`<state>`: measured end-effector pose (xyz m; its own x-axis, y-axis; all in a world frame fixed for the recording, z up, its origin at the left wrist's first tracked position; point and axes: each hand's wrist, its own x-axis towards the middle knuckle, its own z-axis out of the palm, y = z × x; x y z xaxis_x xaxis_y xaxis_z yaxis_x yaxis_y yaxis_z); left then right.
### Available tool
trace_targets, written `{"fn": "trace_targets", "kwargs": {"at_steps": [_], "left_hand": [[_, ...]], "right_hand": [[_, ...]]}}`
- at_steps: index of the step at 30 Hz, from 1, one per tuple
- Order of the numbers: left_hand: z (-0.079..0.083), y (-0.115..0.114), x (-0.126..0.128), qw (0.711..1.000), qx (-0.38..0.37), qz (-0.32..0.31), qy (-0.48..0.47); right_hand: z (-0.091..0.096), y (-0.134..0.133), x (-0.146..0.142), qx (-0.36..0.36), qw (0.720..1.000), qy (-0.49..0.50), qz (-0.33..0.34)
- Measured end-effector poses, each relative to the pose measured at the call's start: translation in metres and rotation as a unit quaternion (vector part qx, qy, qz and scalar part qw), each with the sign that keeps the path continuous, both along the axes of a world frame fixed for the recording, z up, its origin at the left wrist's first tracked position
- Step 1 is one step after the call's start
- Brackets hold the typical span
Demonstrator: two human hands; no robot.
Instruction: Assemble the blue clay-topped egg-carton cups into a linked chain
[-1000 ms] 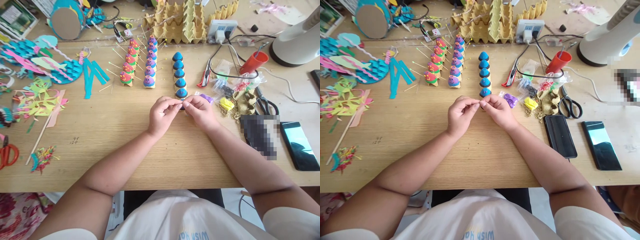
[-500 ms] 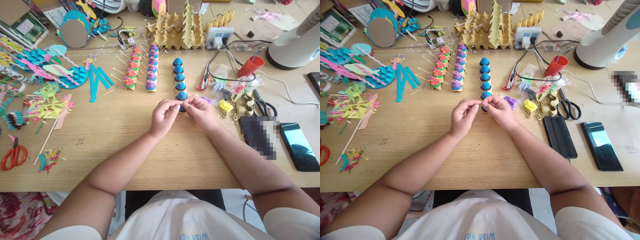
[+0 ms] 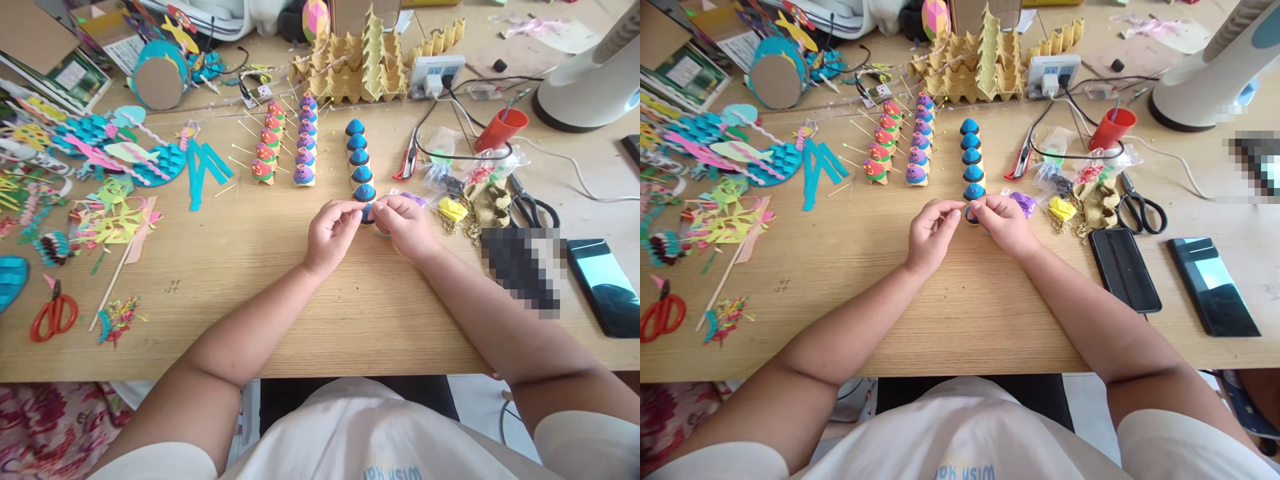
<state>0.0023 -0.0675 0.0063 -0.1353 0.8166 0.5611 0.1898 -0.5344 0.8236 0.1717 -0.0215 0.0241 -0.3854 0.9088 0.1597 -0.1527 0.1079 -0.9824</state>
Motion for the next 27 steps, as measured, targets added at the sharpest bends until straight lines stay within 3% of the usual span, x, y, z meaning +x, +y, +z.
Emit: {"fn": "trace_targets", "kwargs": {"at_steps": [16, 27], "left_hand": [[0.001, 0.001, 0.000, 0.999, 0.005, 0.016, 0.034], [0.000, 0.002, 0.000, 0.998, 0.035, 0.049, 0.034]], "right_hand": [[0.014, -0.003, -0.002, 0.071, 0.996, -0.054, 0.016], [0.009, -0.003, -0.003, 0.020, 0.999, -0.010, 0.030]]}}
